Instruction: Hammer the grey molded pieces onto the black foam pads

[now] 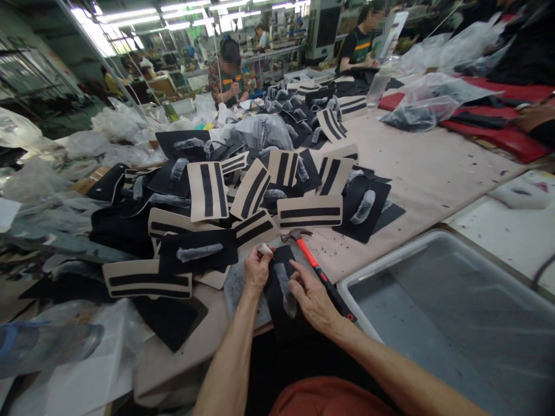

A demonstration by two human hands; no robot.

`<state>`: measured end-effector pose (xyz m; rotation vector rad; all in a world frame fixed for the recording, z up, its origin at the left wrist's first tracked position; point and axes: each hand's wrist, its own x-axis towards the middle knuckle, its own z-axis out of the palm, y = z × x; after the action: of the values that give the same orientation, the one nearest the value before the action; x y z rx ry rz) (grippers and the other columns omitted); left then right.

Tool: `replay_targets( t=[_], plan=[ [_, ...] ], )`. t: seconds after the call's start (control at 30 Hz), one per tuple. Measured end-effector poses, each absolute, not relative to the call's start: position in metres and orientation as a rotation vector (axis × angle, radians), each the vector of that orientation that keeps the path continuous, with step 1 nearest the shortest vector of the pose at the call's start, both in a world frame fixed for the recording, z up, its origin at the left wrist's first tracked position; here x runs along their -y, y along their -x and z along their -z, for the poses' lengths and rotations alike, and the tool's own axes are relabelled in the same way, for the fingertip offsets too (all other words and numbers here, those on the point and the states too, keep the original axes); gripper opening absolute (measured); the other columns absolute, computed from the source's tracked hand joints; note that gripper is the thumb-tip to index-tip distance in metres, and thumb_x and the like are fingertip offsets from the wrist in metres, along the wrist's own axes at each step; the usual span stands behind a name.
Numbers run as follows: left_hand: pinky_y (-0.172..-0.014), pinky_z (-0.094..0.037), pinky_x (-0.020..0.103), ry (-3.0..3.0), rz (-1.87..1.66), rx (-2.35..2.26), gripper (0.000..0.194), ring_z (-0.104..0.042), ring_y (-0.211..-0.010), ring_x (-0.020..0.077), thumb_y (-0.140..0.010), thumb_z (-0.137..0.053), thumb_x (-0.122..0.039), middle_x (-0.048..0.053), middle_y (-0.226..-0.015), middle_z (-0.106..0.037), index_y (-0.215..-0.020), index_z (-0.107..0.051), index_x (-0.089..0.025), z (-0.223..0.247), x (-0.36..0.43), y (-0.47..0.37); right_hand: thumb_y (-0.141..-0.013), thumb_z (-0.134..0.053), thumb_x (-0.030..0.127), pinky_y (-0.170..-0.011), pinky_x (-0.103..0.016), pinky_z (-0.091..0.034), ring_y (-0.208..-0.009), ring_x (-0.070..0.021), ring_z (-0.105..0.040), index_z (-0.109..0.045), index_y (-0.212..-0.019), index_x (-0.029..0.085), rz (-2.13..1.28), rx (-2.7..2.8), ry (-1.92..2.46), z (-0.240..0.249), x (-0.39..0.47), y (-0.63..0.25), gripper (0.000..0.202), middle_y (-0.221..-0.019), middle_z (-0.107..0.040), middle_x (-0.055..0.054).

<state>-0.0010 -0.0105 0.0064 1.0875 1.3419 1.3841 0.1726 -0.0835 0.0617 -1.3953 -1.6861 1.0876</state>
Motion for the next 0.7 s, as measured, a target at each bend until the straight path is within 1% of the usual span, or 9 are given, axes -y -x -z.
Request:
replay_targets(
  t=[0.07,0.13,0.17,0.23,0.37,0.47,0.57,0.63,0.7],
  plan=[
    [-0.085,-0.056,0.032,-1.111,-1.362,-1.358,0.032,-0.072,-0.092,0.0207,-0.081,-0.068,-0.039,0.009,-0.097,-0.076,-0.103,-0.062,-0.017,-0.006,0.011,0.002,-0.096,-0.043,0.040,-0.091,-0.035,-0.046,-0.097,-0.0209,-0.057,-0.047,-0.138,0.019,-0.827,1.724,1.508,-0.063,0.069,-0.193,0.047,-0.109,-0.061,-0.010],
    [-0.085,-0.055,0.032,-1.133,-1.346,-1.383,0.031,-0.072,-0.092,0.0204,-0.082,-0.068,-0.039,0.008,-0.097,-0.076,-0.103,-0.063,-0.017,-0.007,0.012,0.003,-0.095,-0.046,0.040,-0.093,-0.037,-0.044,-0.101,-0.0238,-0.057,-0.053,-0.131,0.016,-0.610,1.827,1.677,-0.060,0.055,-0.214,0.043,-0.112,-0.060,-0.013],
    [-0.085,-0.055,0.032,-1.147,-1.339,-1.402,0.030,-0.072,-0.091,0.0204,-0.082,-0.067,-0.040,0.008,-0.096,-0.076,-0.103,-0.064,-0.017,-0.007,0.012,0.003,-0.094,-0.049,0.040,-0.092,-0.037,-0.043,-0.101,-0.0250,-0.057,-0.055,-0.127,0.015,-0.546,1.902,1.769,-0.056,0.050,-0.223,0.042,-0.111,-0.060,-0.014],
    [-0.084,-0.055,0.031,-1.175,-1.332,-1.435,0.029,-0.071,-0.091,0.0204,-0.083,-0.067,-0.039,0.008,-0.095,-0.076,-0.102,-0.065,-0.017,-0.006,0.012,0.002,-0.093,-0.053,0.042,-0.088,-0.035,-0.043,-0.099,-0.0259,-0.059,-0.059,-0.118,0.014,-0.529,2.066,1.933,-0.048,0.043,-0.235,0.038,-0.107,-0.060,-0.014],
    [-0.084,-0.055,0.031,-1.210,-1.310,-1.438,0.026,-0.071,-0.090,0.0202,-0.083,-0.066,-0.036,0.007,-0.096,-0.076,-0.101,-0.066,-0.017,-0.007,0.013,0.000,-0.095,-0.050,0.043,-0.073,-0.031,-0.041,-0.087,-0.0234,-0.063,-0.059,-0.105,0.016,-0.627,2.254,2.061,-0.037,0.042,-0.238,0.031,-0.099,-0.062,-0.011],
    [-0.084,-0.054,0.030,-1.254,-1.289,-1.476,0.022,-0.070,-0.090,0.0198,-0.084,-0.065,-0.033,0.006,-0.096,-0.075,-0.099,-0.067,-0.018,-0.011,0.013,-0.001,-0.096,-0.048,0.038,-0.070,-0.030,-0.038,-0.086,-0.0229,-0.064,-0.058,-0.101,0.016,-0.629,2.285,2.061,-0.040,0.039,-0.237,0.025,-0.099,-0.064,-0.012],
    [-0.082,-0.053,0.030,-1.333,-1.269,-1.535,0.017,-0.070,-0.089,0.0197,-0.084,-0.063,-0.030,0.005,-0.094,-0.075,-0.096,-0.067,-0.019,-0.018,0.015,-0.004,-0.094,-0.049,0.034,-0.067,-0.030,-0.036,-0.082,-0.0221,-0.063,-0.057,-0.093,0.017,-0.725,2.258,2.048,-0.047,0.028,-0.245,0.019,-0.087,-0.065,-0.010],
    [-0.083,-0.053,0.030,-1.401,-1.260,-1.558,0.015,-0.069,-0.089,0.0200,-0.083,-0.062,-0.027,0.005,-0.094,-0.075,-0.095,-0.068,-0.020,-0.019,0.017,-0.007,-0.088,-0.055,0.032,-0.063,-0.028,-0.036,-0.075,-0.0200,-0.061,-0.054,-0.086,0.018,-0.927,2.138,2.012,-0.052,0.021,-0.251,0.014,-0.077,-0.062,-0.006],
    [-0.084,-0.053,0.032,-1.468,-1.257,-1.567,0.016,-0.070,-0.090,0.0208,-0.083,-0.062,-0.025,0.005,-0.096,-0.076,-0.097,-0.068,-0.021,-0.018,0.019,-0.009,-0.082,-0.057,0.028,-0.057,-0.026,-0.036,-0.064,-0.0159,-0.057,-0.049,-0.083,0.020,-1.328,1.820,1.922,-0.058,0.016,-0.254,0.012,-0.070,-0.058,-0.001]
  ],
)
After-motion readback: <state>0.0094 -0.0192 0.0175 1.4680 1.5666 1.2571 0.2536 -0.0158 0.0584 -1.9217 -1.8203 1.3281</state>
